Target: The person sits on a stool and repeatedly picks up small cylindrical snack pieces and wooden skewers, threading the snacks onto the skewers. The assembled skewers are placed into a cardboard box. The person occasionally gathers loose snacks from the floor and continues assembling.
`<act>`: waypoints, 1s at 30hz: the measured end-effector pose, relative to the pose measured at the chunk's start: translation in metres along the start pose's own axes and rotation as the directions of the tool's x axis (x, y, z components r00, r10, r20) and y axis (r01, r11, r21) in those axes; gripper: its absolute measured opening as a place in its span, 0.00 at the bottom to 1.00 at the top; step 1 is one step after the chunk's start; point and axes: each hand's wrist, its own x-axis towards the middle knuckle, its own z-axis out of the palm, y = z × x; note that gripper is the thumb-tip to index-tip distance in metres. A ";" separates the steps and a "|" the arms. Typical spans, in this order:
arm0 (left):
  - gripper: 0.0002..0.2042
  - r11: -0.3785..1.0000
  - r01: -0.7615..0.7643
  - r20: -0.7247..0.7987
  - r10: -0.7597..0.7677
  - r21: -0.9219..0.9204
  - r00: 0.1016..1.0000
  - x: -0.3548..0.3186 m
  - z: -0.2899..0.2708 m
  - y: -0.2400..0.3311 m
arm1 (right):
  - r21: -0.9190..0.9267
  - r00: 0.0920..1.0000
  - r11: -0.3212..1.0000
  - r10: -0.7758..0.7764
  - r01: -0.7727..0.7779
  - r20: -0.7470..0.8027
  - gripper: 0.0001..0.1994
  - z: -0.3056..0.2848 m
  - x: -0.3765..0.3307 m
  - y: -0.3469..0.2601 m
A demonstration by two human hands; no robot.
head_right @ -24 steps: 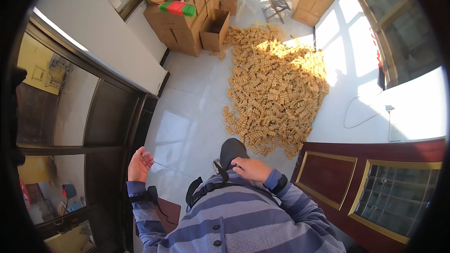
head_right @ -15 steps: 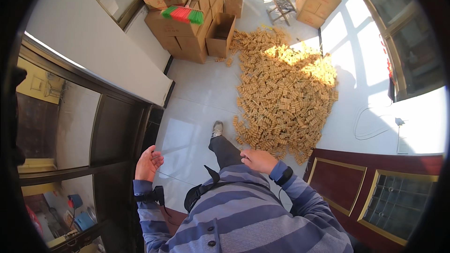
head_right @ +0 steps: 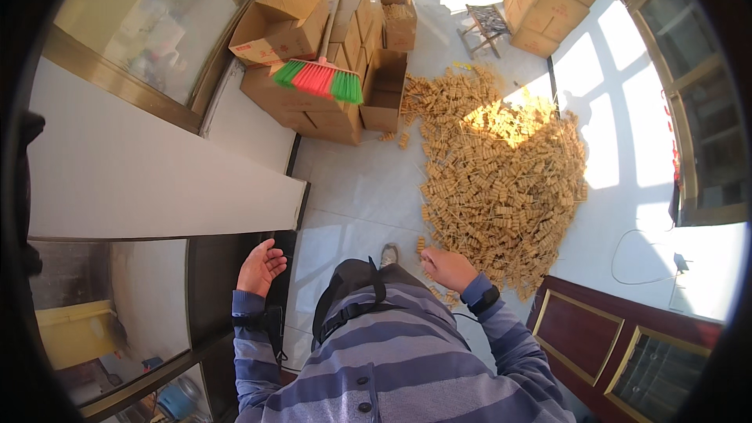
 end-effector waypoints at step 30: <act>0.21 0.739 -0.120 0.380 -0.195 0.663 0.904 0.354 0.290 0.196 | 0.261 0.666 0.732 0.681 -0.630 -0.304 0.16 -0.065 0.047 0.034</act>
